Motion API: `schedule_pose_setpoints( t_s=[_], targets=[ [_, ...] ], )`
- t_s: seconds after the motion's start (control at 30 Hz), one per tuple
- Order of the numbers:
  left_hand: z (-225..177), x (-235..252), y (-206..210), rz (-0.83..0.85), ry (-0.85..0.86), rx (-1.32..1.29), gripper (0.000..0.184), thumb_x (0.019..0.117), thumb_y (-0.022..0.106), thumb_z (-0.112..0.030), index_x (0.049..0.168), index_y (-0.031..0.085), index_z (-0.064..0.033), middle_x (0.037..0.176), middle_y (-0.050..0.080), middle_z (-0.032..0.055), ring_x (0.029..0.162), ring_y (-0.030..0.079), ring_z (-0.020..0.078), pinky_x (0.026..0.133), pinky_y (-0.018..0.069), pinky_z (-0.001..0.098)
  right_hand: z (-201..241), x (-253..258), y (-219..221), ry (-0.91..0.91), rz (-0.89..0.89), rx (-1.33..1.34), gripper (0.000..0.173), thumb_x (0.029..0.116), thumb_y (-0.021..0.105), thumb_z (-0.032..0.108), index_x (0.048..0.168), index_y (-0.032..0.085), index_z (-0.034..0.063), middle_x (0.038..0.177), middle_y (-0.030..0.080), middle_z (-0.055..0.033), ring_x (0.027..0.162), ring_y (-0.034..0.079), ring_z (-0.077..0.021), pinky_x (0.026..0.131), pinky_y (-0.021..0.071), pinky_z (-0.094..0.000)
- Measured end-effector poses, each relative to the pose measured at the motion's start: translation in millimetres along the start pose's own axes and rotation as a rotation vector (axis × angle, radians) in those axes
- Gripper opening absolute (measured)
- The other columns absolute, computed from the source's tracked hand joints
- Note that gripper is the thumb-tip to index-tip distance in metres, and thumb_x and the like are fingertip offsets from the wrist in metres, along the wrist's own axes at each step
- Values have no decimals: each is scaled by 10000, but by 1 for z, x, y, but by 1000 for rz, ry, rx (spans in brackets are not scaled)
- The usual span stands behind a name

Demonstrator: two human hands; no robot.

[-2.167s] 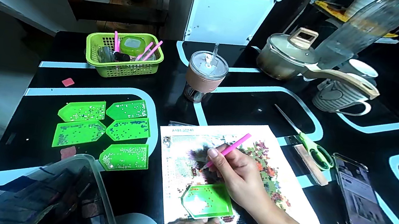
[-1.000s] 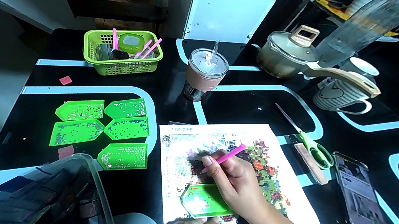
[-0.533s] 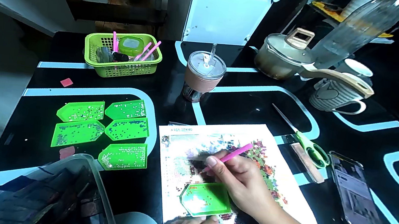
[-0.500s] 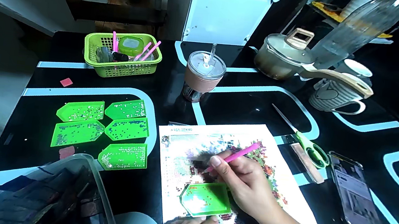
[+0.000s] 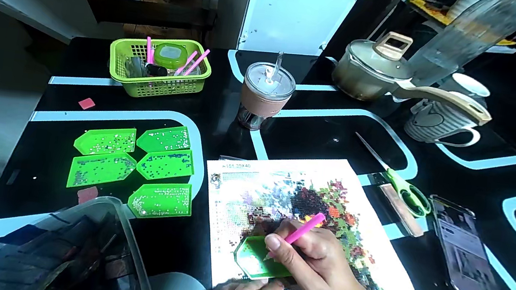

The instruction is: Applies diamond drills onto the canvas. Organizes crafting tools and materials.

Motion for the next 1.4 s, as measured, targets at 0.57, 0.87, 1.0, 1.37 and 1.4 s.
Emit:
schedule_pose_setpoints(
  t_s=[0.57, 0.87, 1.0, 1.37, 1.4],
  targets=[
    [0, 0, -1, 15, 0, 11, 421, 956, 692, -243, 1341, 669, -76, 1485, 571, 129, 1351, 557, 325, 1103, 447, 466, -16, 25, -5, 312, -209, 23, 250, 1045, 563, 265, 846, 671, 159, 685, 643, 76, 590, 590, 7, 549, 485, -134],
    [0, 0, -1, 10, -2, 13, 414, 959, 688, -244, 1338, 672, -78, 1486, 570, 128, 1353, 557, 322, 1106, 445, 460, -17, 24, -2, 202, -164, -56, 272, 1051, 563, 268, 838, 667, 135, 699, 636, 74, 622, 595, 17, 565, 492, -130],
    [0, 0, 0, 2, 0, 9, 413, 954, 694, -238, 1335, 675, -79, 1482, 574, 126, 1349, 561, 318, 1106, 445, 456, -13, 21, -2, 80, -116, -246, 310, 1062, 543, 294, 861, 694, 112, 732, 641, 71, 684, 603, 26, 651, 516, -152],
    [1, 0, 0, -6, 3, -11, 411, 950, 699, -230, 1328, 679, -71, 1475, 579, 135, 1345, 563, 324, 1100, 450, 467, -3, 13, -3, 105, -83, -37, 299, 1076, 529, 284, 893, 697, 117, 771, 687, 55, 755, 646, -17, 811, 526, -258],
    [1, -1, 0, -6, 3, -11, 410, 951, 699, -232, 1327, 679, -71, 1471, 582, 134, 1345, 564, 325, 1099, 451, 468, 1, 11, -1, 75, -48, -15, 313, 1084, 519, 274, 896, 688, 88, 773, 679, 27, 763, 639, -25, 828, 517, -262]
  ],
)
Point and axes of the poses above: each hand's wrist, its own x-axis towards the middle knuckle, its own y-axis out of the palm, z = x × y, the point moved 1 cm from there along x, towards the middle knuckle
